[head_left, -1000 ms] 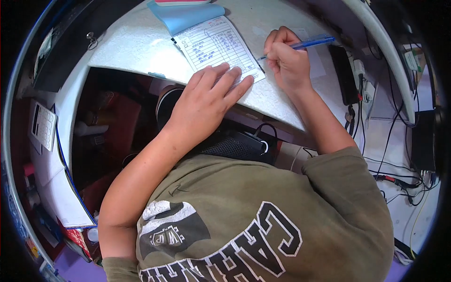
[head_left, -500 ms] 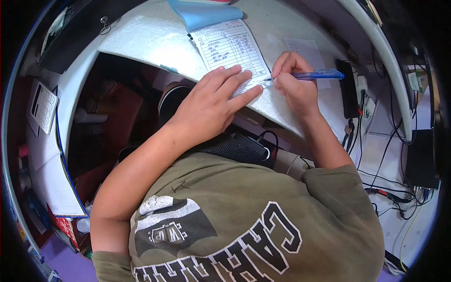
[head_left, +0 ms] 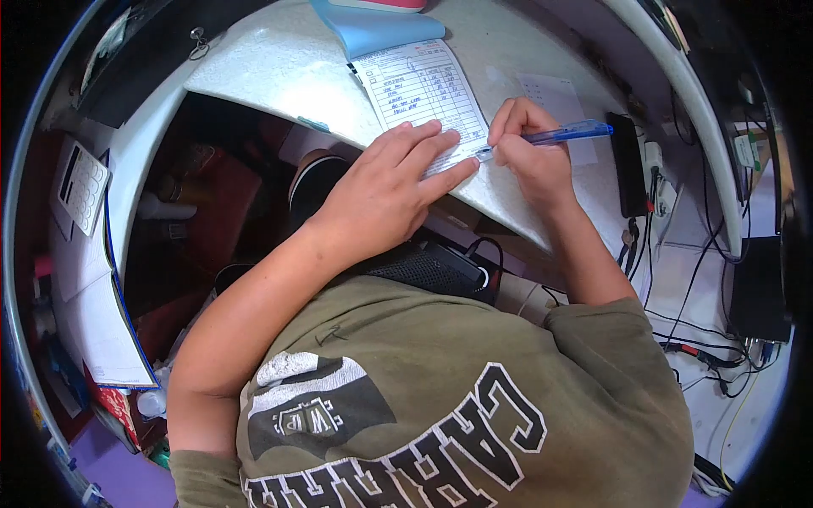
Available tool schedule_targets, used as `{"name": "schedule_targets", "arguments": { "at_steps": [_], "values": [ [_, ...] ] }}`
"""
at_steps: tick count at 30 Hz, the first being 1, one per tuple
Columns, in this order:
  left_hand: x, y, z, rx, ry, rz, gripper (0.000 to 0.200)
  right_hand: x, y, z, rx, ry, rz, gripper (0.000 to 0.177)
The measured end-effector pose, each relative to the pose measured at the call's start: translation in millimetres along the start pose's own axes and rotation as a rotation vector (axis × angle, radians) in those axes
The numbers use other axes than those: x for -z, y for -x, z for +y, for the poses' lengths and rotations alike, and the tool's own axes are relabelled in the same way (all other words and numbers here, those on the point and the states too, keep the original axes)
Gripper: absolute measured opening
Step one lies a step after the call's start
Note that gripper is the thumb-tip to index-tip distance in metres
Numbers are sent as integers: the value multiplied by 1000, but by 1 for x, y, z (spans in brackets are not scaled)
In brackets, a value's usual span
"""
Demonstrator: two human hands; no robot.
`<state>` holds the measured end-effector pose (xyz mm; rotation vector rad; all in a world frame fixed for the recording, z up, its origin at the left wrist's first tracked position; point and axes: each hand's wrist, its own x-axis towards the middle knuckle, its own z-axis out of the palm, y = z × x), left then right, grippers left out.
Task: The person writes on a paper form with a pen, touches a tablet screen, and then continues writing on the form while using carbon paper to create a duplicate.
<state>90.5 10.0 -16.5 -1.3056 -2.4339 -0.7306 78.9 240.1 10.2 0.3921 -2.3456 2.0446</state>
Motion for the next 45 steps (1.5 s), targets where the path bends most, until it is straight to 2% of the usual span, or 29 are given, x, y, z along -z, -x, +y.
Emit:
{"name": "schedule_targets", "arguments": {
  "at_steps": [3,6,9,18,21,27,30,31,34,35,38,40,42,45],
  "values": [
    [0,0,0,-7,5,12,66,0,-1,-2,-60,25,-6,13],
    [0,0,-1,-8,5,13,66,-8,-3,0,2,64,102,13],
    [-1,0,0,-7,7,15,67,3,0,4,4,86,-14,14],
    [-1,0,-3,-26,-20,16,70,-4,0,0,-10,37,113,13],
    [-1,2,-1,-20,-27,-2,72,-4,-2,5,20,199,100,12],
    [3,5,1,-25,15,-29,74,8,1,5,-79,-338,172,5],
    [9,10,2,-34,57,-75,75,-7,2,-11,66,22,123,13],
    [10,10,2,-40,83,-86,74,0,0,-9,83,109,30,21],
    [9,9,-3,-35,168,-48,61,11,-10,-12,261,433,-148,29],
    [11,8,-4,-33,227,-33,55,14,-13,-17,188,528,-198,37],
    [22,6,-9,-12,392,21,41,19,-16,-11,423,772,-396,45],
    [33,-3,-17,13,491,62,35,20,-15,-7,420,822,-475,52],
    [40,-21,-34,32,288,185,31,19,-14,-10,420,856,-483,54],
    [50,-50,-68,107,95,188,30,19,-17,-14,396,852,-501,54]
  ]
}}
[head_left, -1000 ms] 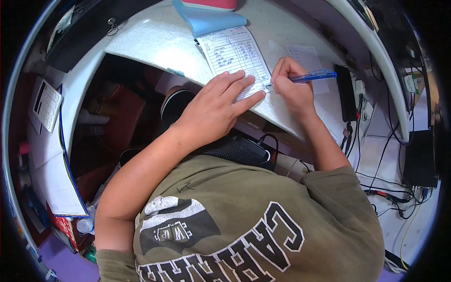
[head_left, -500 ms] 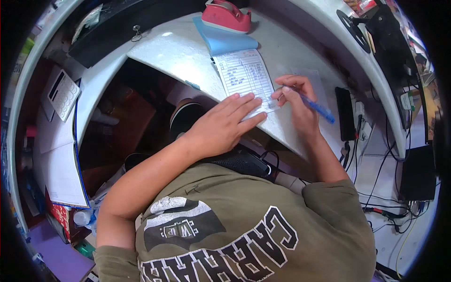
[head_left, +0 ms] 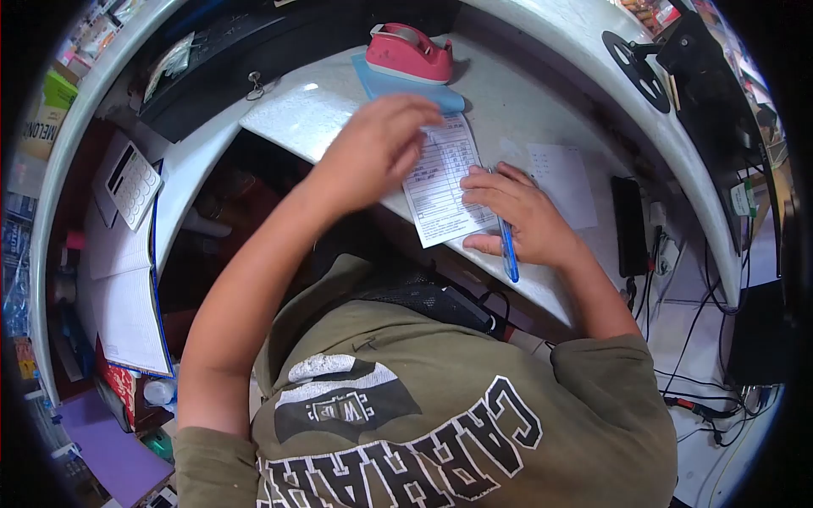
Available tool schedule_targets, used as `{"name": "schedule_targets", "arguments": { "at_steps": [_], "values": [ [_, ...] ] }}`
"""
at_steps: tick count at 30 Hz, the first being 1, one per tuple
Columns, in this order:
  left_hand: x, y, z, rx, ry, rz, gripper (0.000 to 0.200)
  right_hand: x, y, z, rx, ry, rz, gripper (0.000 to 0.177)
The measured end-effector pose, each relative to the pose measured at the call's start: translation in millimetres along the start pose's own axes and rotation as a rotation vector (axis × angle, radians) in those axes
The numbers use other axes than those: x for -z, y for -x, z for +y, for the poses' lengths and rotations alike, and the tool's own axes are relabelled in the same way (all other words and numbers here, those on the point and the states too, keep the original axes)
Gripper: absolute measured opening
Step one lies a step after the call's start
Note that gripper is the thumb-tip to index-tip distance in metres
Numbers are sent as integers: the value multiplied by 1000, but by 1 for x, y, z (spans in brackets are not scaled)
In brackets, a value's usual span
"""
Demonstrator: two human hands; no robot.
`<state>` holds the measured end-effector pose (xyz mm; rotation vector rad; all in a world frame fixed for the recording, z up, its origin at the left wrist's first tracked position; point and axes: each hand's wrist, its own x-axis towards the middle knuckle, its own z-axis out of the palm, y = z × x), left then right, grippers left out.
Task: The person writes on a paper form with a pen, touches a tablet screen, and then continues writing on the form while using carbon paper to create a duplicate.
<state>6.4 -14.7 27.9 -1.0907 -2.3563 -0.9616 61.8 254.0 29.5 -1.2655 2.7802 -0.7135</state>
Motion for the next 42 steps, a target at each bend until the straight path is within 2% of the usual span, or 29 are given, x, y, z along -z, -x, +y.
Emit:
{"name": "schedule_targets", "arguments": {
  "at_steps": [5,11,15,18,22,30,33,36,37,39,40,42],
  "values": [
    [-5,-6,-32,122,-56,-124,28,1,0,0,27,32,6,48],
    [-5,-1,-40,51,-63,-133,29,1,0,-4,60,99,0,43],
    [4,-7,-39,213,76,-190,32,-1,-1,-6,142,130,32,32],
    [3,-4,-46,235,175,-180,35,-3,-3,-1,98,38,140,20],
    [4,0,-49,233,253,-164,41,-4,-7,-5,-136,-224,320,9],
    [8,1,-51,203,285,-185,57,9,-26,4,-301,-367,414,15],
    [10,2,-48,145,203,-189,57,22,-39,-2,-396,-428,400,16],
    [11,1,-38,169,66,-229,53,32,-41,6,-336,-521,297,18],
    [8,1,-41,111,48,-209,50,35,-41,9,-324,-567,257,19],
    [0,4,-50,-8,15,-165,47,38,-47,22,-344,-622,368,24],
    [1,3,-46,0,11,-156,43,40,-53,31,-352,-646,423,27],
    [0,4,-48,-25,-14,-157,40,44,-70,65,-424,-309,420,41]
  ]
}}
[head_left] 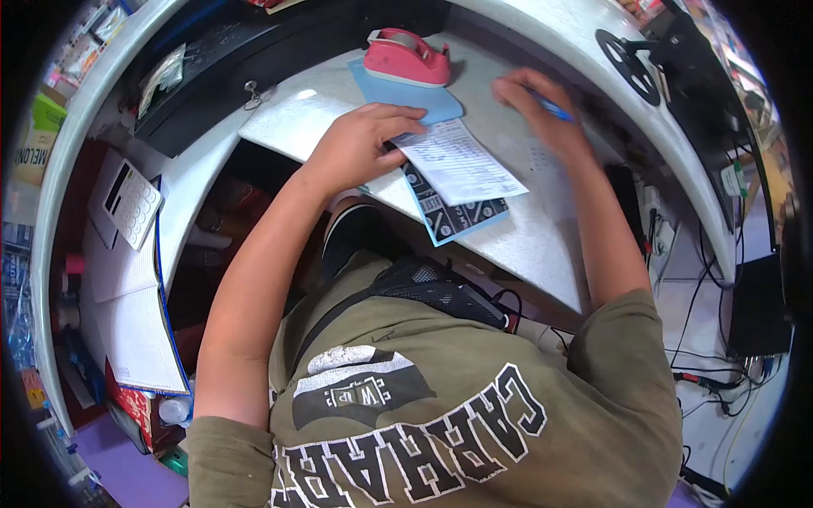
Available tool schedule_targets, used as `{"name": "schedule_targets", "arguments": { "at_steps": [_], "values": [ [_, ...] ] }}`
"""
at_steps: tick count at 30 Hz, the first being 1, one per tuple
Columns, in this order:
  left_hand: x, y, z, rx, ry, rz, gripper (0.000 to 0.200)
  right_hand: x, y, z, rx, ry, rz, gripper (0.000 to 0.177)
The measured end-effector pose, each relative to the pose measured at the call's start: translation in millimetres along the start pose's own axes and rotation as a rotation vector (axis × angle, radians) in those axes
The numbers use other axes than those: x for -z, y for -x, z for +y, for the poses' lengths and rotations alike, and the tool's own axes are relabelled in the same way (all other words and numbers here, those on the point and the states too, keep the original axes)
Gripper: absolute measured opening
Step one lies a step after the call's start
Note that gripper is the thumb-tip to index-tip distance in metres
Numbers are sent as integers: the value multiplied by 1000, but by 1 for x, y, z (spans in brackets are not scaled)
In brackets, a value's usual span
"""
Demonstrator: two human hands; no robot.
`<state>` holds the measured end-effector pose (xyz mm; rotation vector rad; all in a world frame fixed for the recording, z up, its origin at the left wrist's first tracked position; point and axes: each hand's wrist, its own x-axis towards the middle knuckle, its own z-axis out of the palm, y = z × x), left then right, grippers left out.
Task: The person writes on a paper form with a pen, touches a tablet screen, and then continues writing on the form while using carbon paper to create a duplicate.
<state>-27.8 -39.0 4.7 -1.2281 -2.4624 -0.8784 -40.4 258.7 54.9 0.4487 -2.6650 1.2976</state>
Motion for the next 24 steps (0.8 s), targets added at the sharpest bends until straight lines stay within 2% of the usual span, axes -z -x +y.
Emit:
{"name": "schedule_targets", "arguments": {
  "at_steps": [2,5,10,12,15,17,18,20,23,24],
  "values": [
    [-1,1,-1,-13,-30,5,37,-14,-28,24,207,136,66,56],
    [1,-1,3,39,-18,-14,36,-43,-63,24,116,135,80,51],
    [-1,0,0,18,55,38,30,-70,-98,28,168,-10,-40,50],
    [-2,0,-1,80,44,32,28,-69,-98,25,179,-26,-73,47],
    [1,0,-1,126,65,33,26,-61,-94,33,323,20,15,45],
    [1,0,0,206,147,24,27,-45,-82,43,238,159,158,47],
    [4,-2,3,298,178,4,30,-36,-73,48,192,230,226,48],
    [10,-7,8,490,247,-38,37,-11,-49,44,103,357,237,50],
    [-3,-10,-3,516,229,91,48,20,-27,72,68,378,228,54],
    [-4,-11,-5,492,222,106,67,21,-21,70,71,357,220,55]
  ]
}}
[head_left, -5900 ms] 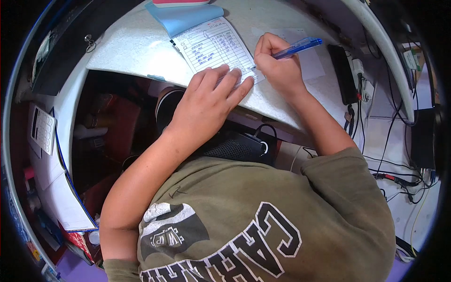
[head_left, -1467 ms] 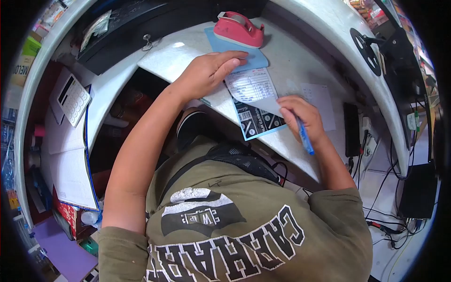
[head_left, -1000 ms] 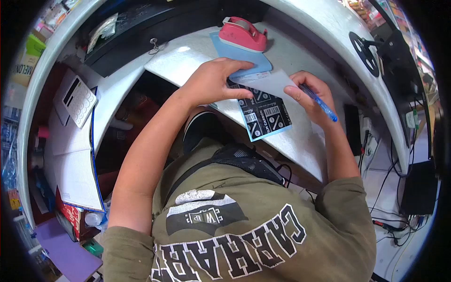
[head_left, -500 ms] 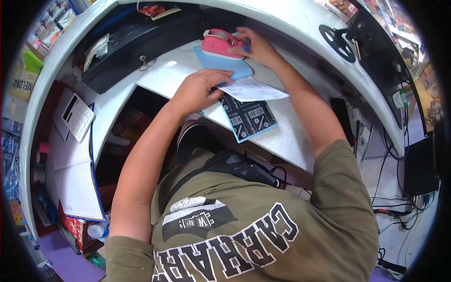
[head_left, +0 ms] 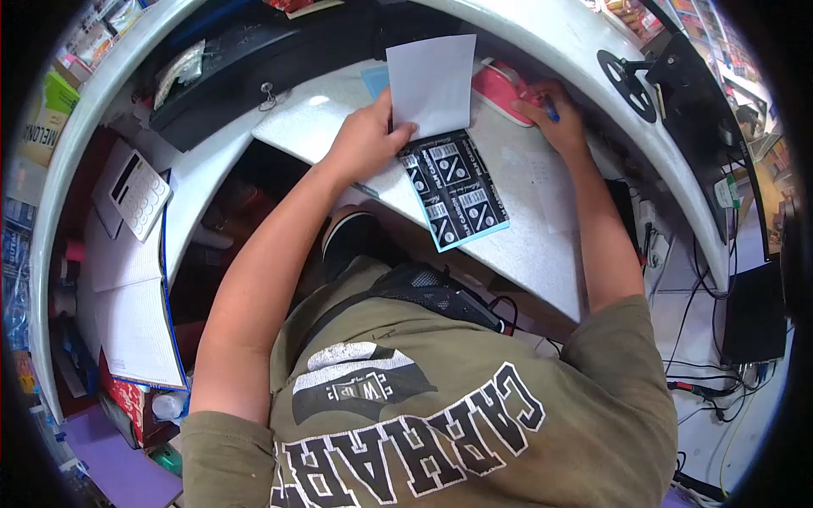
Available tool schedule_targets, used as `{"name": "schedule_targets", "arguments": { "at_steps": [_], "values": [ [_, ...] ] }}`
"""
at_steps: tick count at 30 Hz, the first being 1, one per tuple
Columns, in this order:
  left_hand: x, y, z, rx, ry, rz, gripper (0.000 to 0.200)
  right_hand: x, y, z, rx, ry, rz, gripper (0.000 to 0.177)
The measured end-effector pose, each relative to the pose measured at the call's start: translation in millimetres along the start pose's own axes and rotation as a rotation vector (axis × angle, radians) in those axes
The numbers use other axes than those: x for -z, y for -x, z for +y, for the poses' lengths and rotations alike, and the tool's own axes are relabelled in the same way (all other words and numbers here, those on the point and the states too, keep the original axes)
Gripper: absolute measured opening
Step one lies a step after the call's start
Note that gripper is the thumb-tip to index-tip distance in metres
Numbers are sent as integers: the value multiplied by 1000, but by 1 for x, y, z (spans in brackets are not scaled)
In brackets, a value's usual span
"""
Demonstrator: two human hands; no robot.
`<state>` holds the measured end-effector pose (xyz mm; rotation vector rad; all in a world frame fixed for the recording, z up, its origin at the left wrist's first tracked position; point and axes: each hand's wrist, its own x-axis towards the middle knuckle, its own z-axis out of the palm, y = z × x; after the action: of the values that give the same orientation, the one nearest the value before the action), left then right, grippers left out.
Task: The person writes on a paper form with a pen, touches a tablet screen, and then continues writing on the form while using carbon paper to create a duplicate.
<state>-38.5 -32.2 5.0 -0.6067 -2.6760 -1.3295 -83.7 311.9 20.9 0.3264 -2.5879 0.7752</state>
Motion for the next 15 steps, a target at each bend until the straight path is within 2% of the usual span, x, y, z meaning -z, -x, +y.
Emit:
{"name": "schedule_targets", "arguments": {
  "at_steps": [3,4,6,8,9,10,13,15],
  "values": [
    [-6,-2,0,-18,52,114,84,13,25,-22,-160,86,127,57],
    [-4,-5,-1,53,123,40,101,21,38,-47,-117,175,144,57],
    [-14,-6,-11,-49,111,192,103,19,74,-82,-11,-62,16,57],
    [-23,-7,-20,-149,59,316,105,19,95,-115,447,-45,-298,64],
    [-26,-9,-24,-198,16,367,107,10,103,-126,590,-27,-361,71],
    [-26,-10,-24,-247,-26,419,109,8,110,-142,564,-66,-427,76],
    [-23,-4,-13,-280,-307,485,92,-3,124,-142,543,-12,-539,75],
    [-11,0,-4,-441,-457,413,71,2,131,-139,545,33,-525,66]
  ]
}}
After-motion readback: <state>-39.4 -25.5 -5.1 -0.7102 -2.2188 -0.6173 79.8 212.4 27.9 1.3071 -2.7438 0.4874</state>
